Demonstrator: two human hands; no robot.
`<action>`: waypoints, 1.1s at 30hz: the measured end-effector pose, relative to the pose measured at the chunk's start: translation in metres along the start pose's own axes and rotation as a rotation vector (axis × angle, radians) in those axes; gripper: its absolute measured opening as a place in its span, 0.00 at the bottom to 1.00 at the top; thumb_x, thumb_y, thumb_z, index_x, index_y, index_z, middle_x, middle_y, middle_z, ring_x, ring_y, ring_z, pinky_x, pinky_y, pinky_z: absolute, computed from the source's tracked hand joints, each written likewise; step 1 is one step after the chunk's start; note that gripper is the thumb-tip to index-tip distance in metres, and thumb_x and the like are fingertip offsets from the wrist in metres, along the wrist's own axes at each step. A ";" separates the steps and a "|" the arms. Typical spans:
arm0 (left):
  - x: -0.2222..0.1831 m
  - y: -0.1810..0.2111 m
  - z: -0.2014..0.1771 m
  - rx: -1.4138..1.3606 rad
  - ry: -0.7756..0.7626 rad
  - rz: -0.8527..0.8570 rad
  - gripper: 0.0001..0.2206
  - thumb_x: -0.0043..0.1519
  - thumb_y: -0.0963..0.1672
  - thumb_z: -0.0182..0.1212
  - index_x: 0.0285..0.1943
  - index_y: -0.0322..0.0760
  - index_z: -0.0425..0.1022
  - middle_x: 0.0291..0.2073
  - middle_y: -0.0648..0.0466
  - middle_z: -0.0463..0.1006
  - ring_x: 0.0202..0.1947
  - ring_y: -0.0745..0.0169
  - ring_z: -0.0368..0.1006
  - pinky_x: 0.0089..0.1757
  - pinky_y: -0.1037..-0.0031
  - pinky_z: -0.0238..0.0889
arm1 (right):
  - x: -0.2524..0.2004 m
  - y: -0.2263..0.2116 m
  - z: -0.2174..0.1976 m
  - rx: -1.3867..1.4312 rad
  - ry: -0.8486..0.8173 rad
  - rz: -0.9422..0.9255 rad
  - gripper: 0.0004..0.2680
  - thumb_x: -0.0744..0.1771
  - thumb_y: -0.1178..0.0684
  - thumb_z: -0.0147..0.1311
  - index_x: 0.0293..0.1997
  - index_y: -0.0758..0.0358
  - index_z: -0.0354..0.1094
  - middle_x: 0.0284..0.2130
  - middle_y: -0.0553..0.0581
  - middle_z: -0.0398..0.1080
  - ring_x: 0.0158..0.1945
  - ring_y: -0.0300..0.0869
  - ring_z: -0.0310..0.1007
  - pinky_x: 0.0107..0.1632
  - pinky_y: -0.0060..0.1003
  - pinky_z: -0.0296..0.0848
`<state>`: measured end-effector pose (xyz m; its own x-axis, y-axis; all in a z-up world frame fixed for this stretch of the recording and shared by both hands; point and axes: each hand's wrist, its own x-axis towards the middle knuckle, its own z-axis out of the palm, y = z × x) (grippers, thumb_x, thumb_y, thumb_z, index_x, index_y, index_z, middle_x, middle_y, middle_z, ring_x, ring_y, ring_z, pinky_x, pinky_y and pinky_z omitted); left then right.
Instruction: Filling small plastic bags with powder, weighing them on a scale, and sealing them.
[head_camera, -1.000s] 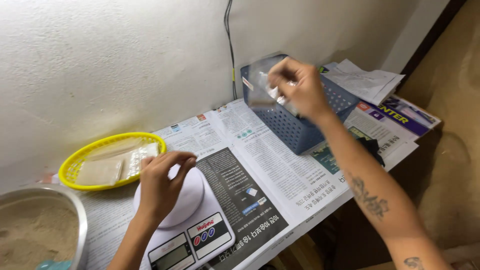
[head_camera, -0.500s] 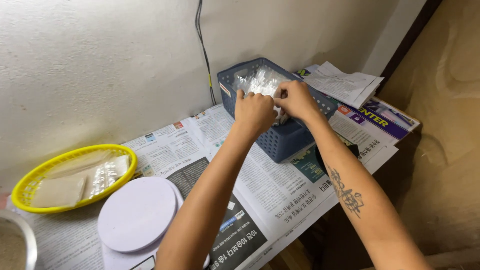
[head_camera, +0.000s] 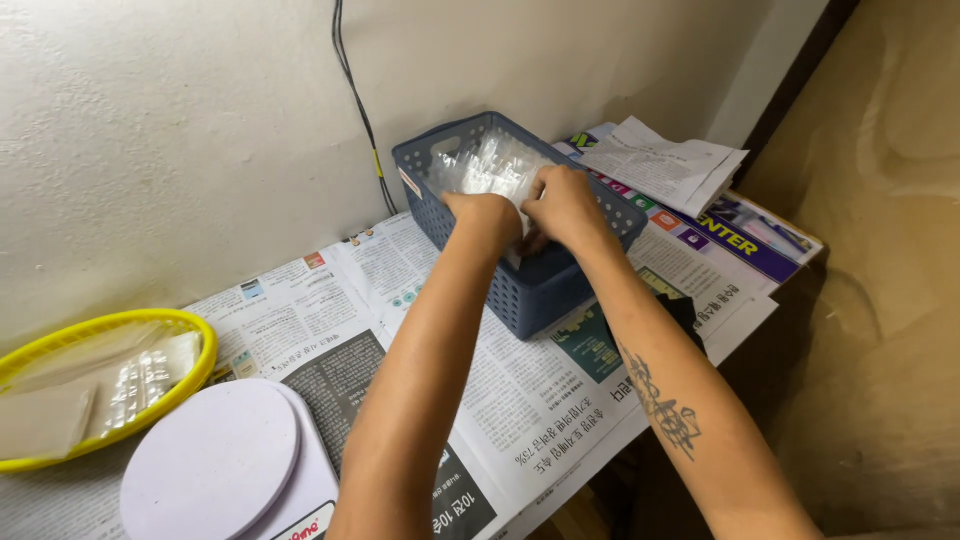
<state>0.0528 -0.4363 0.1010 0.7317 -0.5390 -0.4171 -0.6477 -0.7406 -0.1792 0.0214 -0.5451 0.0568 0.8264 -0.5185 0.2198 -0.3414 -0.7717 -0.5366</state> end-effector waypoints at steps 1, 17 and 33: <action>-0.004 -0.003 0.000 0.001 0.000 -0.010 0.26 0.69 0.51 0.43 0.78 0.50 0.54 0.74 0.65 0.61 0.75 0.51 0.51 0.63 0.36 0.35 | -0.002 -0.001 0.000 0.006 -0.002 -0.008 0.04 0.61 0.55 0.57 0.31 0.58 0.77 0.27 0.64 0.77 0.39 0.57 0.80 0.41 0.51 0.80; 0.073 0.002 0.030 0.021 0.246 0.057 0.20 0.59 0.40 0.57 0.62 0.43 0.74 0.55 0.53 0.79 0.53 0.45 0.74 0.35 0.50 0.62 | -0.033 -0.026 -0.036 0.181 0.227 0.013 0.09 0.67 0.46 0.54 0.47 0.57 0.69 0.35 0.51 0.79 0.41 0.48 0.79 0.49 0.53 0.74; -0.032 -0.177 0.079 0.075 1.023 0.102 0.19 0.53 0.47 0.72 0.53 0.55 0.73 0.40 0.62 0.82 0.47 0.57 0.76 0.45 0.59 0.66 | -0.044 -0.033 -0.036 0.678 0.104 -0.532 0.10 0.66 0.72 0.53 0.51 0.71 0.69 0.41 0.67 0.76 0.37 0.45 0.79 0.29 0.31 0.78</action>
<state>0.1272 -0.2561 0.0752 0.4802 -0.7074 0.5186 -0.7029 -0.6640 -0.2549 -0.0195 -0.5098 0.0944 0.7441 -0.2074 0.6351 0.4470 -0.5520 -0.7039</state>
